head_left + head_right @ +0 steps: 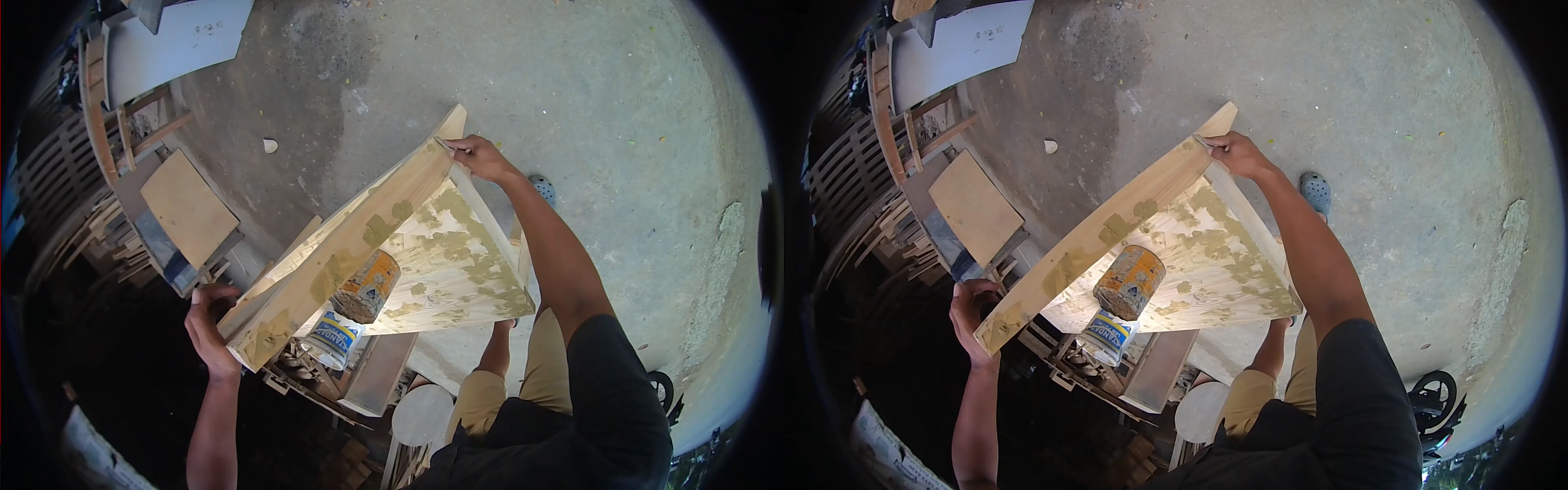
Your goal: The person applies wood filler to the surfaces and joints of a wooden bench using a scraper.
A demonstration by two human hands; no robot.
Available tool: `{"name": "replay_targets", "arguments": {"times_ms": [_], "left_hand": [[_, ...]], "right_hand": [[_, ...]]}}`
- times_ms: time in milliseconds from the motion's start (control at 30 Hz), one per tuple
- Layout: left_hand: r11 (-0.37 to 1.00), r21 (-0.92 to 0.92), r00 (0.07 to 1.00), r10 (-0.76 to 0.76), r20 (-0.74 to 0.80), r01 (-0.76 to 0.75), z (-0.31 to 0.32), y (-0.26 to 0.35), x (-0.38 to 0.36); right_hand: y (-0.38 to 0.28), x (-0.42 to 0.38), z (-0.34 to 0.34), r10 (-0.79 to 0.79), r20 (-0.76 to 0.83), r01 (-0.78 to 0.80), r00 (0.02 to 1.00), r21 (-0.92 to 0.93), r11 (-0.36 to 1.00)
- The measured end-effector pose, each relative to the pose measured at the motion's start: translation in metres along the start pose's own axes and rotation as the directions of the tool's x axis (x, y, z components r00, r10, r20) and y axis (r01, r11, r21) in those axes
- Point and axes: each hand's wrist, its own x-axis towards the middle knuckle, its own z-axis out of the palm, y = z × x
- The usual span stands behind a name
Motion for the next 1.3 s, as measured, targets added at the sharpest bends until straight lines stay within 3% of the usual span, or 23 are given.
{"name": "replay_targets", "arguments": {"times_ms": [133, 200, 267, 333, 467, 533, 567, 633, 800, 900, 967, 1000, 1033, 1067, 1133, 1167, 1233, 1267, 1300], "left_hand": [[1.0, -0.025, 1.0, 0.0, -0.011, 0.0, 0.0, -0.001, 0.0], [0.993, -0.071, 0.995, -0.093, -0.029, 0.091, -0.001, -0.001, -0.001], [0.997, -0.05, 0.998, -0.061, -0.016, 0.06, -0.004, -0.003, 0.0], [0.999, -0.026, 1.0, -0.028, -0.007, 0.028, -0.004, -0.006, 0.001], [1.0, 0.009, 0.999, -0.002, -0.041, 0.003, -0.005, -0.007, -0.002], [0.999, 0.036, 0.996, -0.025, -0.08, 0.028, -0.002, -0.004, -0.002], [1.0, 0.023, 0.996, -0.018, -0.085, 0.02, -0.002, -0.004, -0.002], [1.0, 0.014, 0.996, -0.005, -0.084, 0.006, -0.003, -0.004, -0.002], [0.996, -0.022, 0.98, 0.085, -0.178, -0.09, 0.0, -0.006, -0.001], [0.993, -0.027, 0.975, 0.107, -0.196, -0.115, -0.005, -0.019, 0.005], [0.963, -0.073, 0.921, 0.222, -0.321, -0.258, -0.004, -0.014, -0.01], [0.874, -0.137, 0.818, 0.366, -0.443, -0.466, -0.002, -0.02, -0.016], [0.759, 0.043, 0.609, 0.554, -0.568, -0.65, -0.003, -0.026, -0.024], [0.654, 0.124, 0.442, 0.627, -0.642, -0.747, 0.005, -0.029, -0.044], [0.561, 0.081, 0.43, 0.712, -0.555, -0.824, 0.024, -0.046, -0.117], [0.511, 0.008, 0.438, 0.744, -0.504, -0.859, 0.035, -0.062, -0.165], [0.347, -0.043, 0.335, 0.855, -0.395, -0.937, 0.052, -0.123, -0.252], [0.349, -0.048, 0.342, 0.865, -0.368, -0.936, 0.061, -0.162, -0.291], [0.405, -0.115, 0.42, 0.843, -0.337, -0.907, 0.076, -0.208, -0.327]], "right_hand": [[0.009, -0.003, -0.009, 0.075, 0.178, -0.079, 0.981, 0.015, 0.997], [0.0, -0.007, -0.021, 0.102, 0.18, -0.095, 0.978, -0.047, 0.994], [-0.002, -0.009, -0.021, 0.129, 0.182, -0.111, 0.975, -0.103, 0.988], [0.003, -0.005, -0.006, 0.036, 0.011, -0.037, 0.999, 0.1, 0.994], [0.003, -0.014, 0.0, 0.012, 0.097, -0.021, 0.995, 0.09, 0.996], [0.001, -0.022, -0.024, 0.092, 0.227, -0.068, 0.97, -0.114, 0.991], [0.002, -0.031, -0.031, 0.087, 0.218, -0.061, 0.972, -0.124, 0.99], [0.013, -0.056, -0.042, 0.115, 0.139, -0.106, 0.984, -0.07, 0.992], [0.061, -0.138, -0.06, 0.177, -0.314, -0.062, 0.933, 0.343, 0.937], [0.073, -0.201, -0.058, 0.117, -0.381, 0.032, 0.917, 0.362, 0.932], [0.074, -0.239, -0.047, 0.102, -0.336, 0.048, 0.937, 0.409, 0.911], [0.072, -0.257, -0.037, 0.098, -0.311, 0.036, 0.945, 0.399, 0.916], [0.073, -0.275, -0.024, 0.104, -0.349, 0.033, 0.931, 0.365, 0.93], [0.074, -0.295, -0.008, 0.075, -0.388, 0.058, 0.919, 0.32, 0.946], [0.054, -0.335, 0.042, -0.028, -0.513, 0.086, 0.858, 0.09, 0.992], [0.057, -0.344, 0.062, -0.052, -0.48, 0.083, 0.876, 0.044, 0.996], [0.066, -0.354, 0.104, -0.556, -0.362, 0.463, 0.748, -0.314, 0.828], [0.043, -0.369, 0.141, -0.337, -0.293, 0.306, 0.895, -0.149, 0.94], [0.017, -0.377, 0.187, -0.33, -0.219, 0.295, 0.918, -0.18, 0.938]]}}
